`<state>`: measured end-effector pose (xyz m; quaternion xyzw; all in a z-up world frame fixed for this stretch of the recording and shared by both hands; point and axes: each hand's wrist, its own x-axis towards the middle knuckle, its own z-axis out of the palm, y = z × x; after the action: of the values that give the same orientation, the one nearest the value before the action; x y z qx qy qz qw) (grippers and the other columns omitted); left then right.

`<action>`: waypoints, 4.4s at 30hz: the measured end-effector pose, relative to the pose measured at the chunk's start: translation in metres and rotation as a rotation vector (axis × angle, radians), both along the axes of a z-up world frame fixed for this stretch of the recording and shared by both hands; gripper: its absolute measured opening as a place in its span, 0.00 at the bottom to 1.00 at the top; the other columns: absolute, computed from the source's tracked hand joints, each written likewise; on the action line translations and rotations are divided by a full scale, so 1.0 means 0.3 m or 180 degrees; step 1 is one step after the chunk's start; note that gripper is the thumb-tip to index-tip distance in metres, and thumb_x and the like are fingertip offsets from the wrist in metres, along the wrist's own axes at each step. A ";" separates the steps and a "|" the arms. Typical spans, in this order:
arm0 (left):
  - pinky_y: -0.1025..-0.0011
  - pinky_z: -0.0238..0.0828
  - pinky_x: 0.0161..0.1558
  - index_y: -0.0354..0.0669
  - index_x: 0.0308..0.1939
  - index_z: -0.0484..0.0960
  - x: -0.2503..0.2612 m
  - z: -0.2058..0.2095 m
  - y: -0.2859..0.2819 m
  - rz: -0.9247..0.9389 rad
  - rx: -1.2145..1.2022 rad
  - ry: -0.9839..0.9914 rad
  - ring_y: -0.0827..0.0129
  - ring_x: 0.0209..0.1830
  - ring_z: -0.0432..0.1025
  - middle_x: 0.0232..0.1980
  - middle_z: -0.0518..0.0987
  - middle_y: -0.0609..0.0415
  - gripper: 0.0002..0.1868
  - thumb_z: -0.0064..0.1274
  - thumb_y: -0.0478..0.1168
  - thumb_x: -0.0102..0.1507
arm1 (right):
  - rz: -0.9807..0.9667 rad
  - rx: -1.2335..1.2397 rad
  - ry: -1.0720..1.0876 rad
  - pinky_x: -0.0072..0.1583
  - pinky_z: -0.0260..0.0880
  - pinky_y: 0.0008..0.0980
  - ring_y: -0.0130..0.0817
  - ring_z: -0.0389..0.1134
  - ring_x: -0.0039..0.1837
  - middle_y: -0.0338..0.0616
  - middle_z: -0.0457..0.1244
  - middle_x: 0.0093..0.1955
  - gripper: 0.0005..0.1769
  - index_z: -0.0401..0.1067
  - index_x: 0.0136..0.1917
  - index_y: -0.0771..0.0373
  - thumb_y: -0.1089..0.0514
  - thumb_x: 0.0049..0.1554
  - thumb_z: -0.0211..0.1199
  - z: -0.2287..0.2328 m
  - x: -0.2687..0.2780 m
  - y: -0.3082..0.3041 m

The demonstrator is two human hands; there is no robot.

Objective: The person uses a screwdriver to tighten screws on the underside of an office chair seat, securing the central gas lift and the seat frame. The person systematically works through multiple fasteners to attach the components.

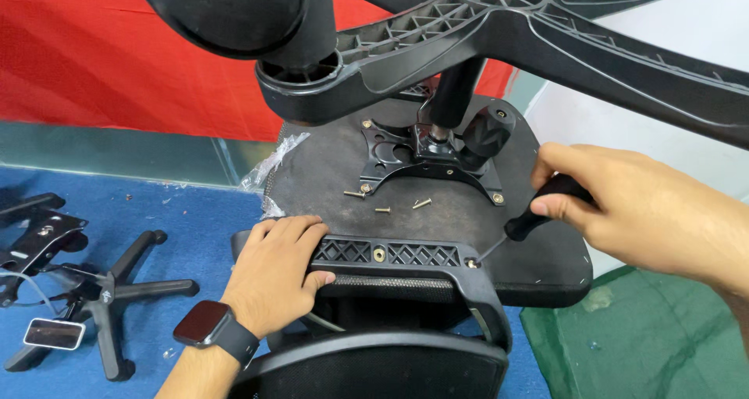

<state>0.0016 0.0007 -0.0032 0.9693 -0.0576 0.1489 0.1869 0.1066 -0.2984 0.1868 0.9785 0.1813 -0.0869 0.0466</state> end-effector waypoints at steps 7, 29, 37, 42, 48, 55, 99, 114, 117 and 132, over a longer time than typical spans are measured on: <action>0.57 0.52 0.65 0.40 0.62 0.75 -0.002 0.004 -0.002 -0.0044 0.0041 -0.0007 0.55 0.65 0.63 0.66 0.73 0.48 0.34 0.63 0.48 0.53 | 0.0521 0.0751 -0.0062 0.49 0.71 0.40 0.41 0.69 0.51 0.47 0.63 0.55 0.20 0.72 0.60 0.51 0.44 0.56 0.62 -0.057 0.016 -0.048; 0.56 0.51 0.65 0.40 0.62 0.74 0.004 0.001 -0.001 -0.0071 0.0209 0.0095 0.56 0.66 0.63 0.65 0.72 0.48 0.34 0.61 0.49 0.54 | 0.0342 0.0568 -0.0418 0.53 0.68 0.41 0.42 0.69 0.52 0.45 0.64 0.51 0.19 0.74 0.61 0.53 0.47 0.59 0.62 -0.069 0.001 -0.053; 0.55 0.51 0.66 0.39 0.63 0.74 0.006 -0.001 0.004 -0.0117 0.0256 0.0076 0.55 0.66 0.63 0.66 0.72 0.48 0.35 0.61 0.50 0.55 | 0.0145 0.0415 -0.0491 0.55 0.69 0.40 0.42 0.69 0.52 0.43 0.66 0.49 0.13 0.76 0.54 0.53 0.48 0.57 0.66 -0.039 -0.038 0.004; 0.55 0.51 0.65 0.40 0.63 0.74 0.005 0.009 0.001 -0.0097 0.0286 0.0150 0.55 0.65 0.63 0.66 0.72 0.48 0.35 0.61 0.51 0.55 | 0.0057 0.1032 -0.0257 0.50 0.71 0.38 0.36 0.69 0.49 0.39 0.66 0.50 0.11 0.77 0.52 0.56 0.56 0.55 0.69 -0.056 -0.015 -0.056; 0.56 0.52 0.65 0.41 0.63 0.74 0.006 0.018 0.001 -0.0088 0.0304 0.0185 0.54 0.65 0.63 0.66 0.72 0.48 0.35 0.61 0.51 0.55 | -0.0484 0.1775 -0.0238 0.51 0.69 0.37 0.38 0.70 0.47 0.44 0.68 0.49 0.13 0.79 0.54 0.62 0.64 0.54 0.69 -0.086 0.007 -0.177; 0.58 0.52 0.65 0.44 0.64 0.75 0.004 0.031 0.003 -0.0012 0.0144 0.0299 0.54 0.66 0.62 0.67 0.72 0.51 0.35 0.61 0.51 0.54 | -0.1174 0.4622 0.0383 0.50 0.73 0.41 0.40 0.70 0.45 0.51 0.66 0.47 0.15 0.71 0.58 0.75 0.59 0.65 0.62 -0.230 0.013 -0.309; 0.59 0.62 0.56 0.40 0.54 0.76 0.193 -0.023 -0.426 -0.1013 -0.0527 -0.0297 0.55 0.56 0.69 0.52 0.78 0.51 0.26 0.64 0.38 0.52 | -0.0099 0.2721 -0.0983 0.37 0.61 0.24 0.27 0.64 0.38 0.48 0.63 0.43 0.16 0.64 0.62 0.69 0.64 0.63 0.62 -0.256 -0.097 -0.250; 0.59 0.62 0.56 0.38 0.57 0.75 0.196 -0.032 -0.423 -0.0996 -0.0509 -0.0356 0.55 0.54 0.70 0.52 0.78 0.50 0.29 0.64 0.39 0.52 | -0.0272 0.1598 -0.1285 0.29 0.57 0.32 0.30 0.61 0.26 0.47 0.62 0.29 0.13 0.73 0.53 0.68 0.60 0.58 0.71 -0.173 -0.114 -0.124; 0.59 0.62 0.57 0.37 0.57 0.75 0.200 -0.033 -0.423 -0.1014 -0.0496 -0.0332 0.54 0.54 0.70 0.52 0.79 0.50 0.29 0.64 0.39 0.52 | 0.0216 0.1298 -0.1690 0.32 0.62 0.31 0.32 0.65 0.29 0.48 0.63 0.31 0.16 0.73 0.50 0.70 0.56 0.55 0.73 -0.163 -0.106 -0.105; 0.60 0.63 0.58 0.36 0.56 0.76 0.205 -0.031 -0.406 -0.1182 -0.0622 -0.0450 0.56 0.57 0.71 0.55 0.79 0.50 0.28 0.64 0.38 0.51 | 0.1341 0.1584 -0.0460 0.43 0.72 0.29 0.33 0.73 0.43 0.42 0.67 0.41 0.12 0.73 0.50 0.60 0.50 0.59 0.59 -0.095 -0.005 -0.133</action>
<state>0.0631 -0.1212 -0.0124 0.9065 -0.2334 0.1844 0.2996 0.1050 -0.3382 0.1584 0.9045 0.3915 0.0412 -0.1640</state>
